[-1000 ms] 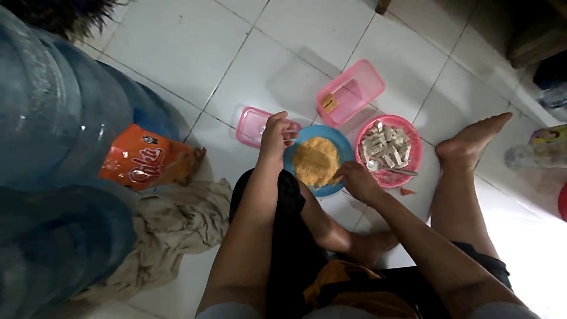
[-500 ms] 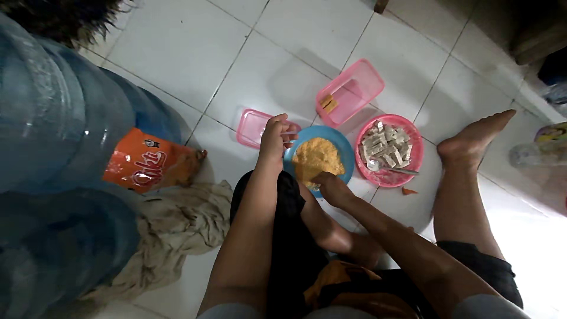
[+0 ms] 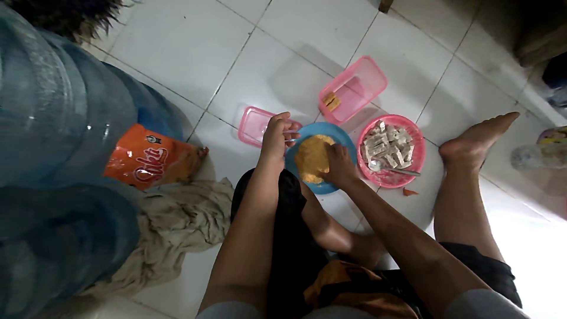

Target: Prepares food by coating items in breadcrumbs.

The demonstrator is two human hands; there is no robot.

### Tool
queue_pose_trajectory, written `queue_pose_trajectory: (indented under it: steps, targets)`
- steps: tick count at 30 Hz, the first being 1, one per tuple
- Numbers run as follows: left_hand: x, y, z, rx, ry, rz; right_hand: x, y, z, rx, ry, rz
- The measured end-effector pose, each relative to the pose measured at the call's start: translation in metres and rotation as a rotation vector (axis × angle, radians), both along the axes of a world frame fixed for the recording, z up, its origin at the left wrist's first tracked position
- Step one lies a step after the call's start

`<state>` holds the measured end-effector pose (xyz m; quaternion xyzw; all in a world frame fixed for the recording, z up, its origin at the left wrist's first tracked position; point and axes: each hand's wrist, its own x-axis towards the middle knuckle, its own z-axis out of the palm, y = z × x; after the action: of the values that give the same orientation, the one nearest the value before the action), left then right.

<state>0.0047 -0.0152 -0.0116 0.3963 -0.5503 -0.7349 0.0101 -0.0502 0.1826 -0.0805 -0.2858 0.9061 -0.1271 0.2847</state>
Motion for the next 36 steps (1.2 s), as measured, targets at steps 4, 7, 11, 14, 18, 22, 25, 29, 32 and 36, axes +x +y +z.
queue_pose_trajectory:
  steps: [4,7,11,14,18,22,25,29,32,36]
  targets:
    - [-0.001,0.000,-0.001,-0.011,-0.006,-0.018,0.000,-0.018,0.003,0.010,-0.021,0.062]
    - [0.000,0.001,0.001,-0.025,-0.013,-0.024,-0.001,-0.031,0.004,-0.016,-0.065,0.191]
    - [0.001,0.000,0.000,-0.032,0.003,-0.034,-0.008,-0.045,0.006,-0.033,-0.064,0.316]
    - [0.000,0.000,0.000,-0.030,-0.003,-0.040,-0.017,-0.049,-0.006,-0.067,-0.085,0.323]
    - [0.001,0.000,0.000,-0.040,-0.007,-0.042,-0.041,-0.050,-0.005,-0.144,-0.287,0.138]
    - [0.000,-0.001,-0.003,-0.030,0.012,-0.052,-0.060,-0.030,0.011,-0.285,-0.319,0.008]
    - [-0.001,0.000,-0.003,-0.028,0.011,-0.045,-0.064,-0.012,0.015,-0.360,-0.373,-0.021]
    - [0.000,-0.001,-0.002,-0.018,0.009,-0.038,-0.054,0.002,0.022,-0.355,-0.334,-0.052]
    - [0.000,-0.001,-0.002,-0.014,0.012,-0.038,-0.031,0.007,0.018,-0.181,-0.161,-0.017]
    - [0.000,0.000,-0.002,-0.004,0.003,-0.031,-0.005,-0.001,0.012,0.058,-0.031,0.043]
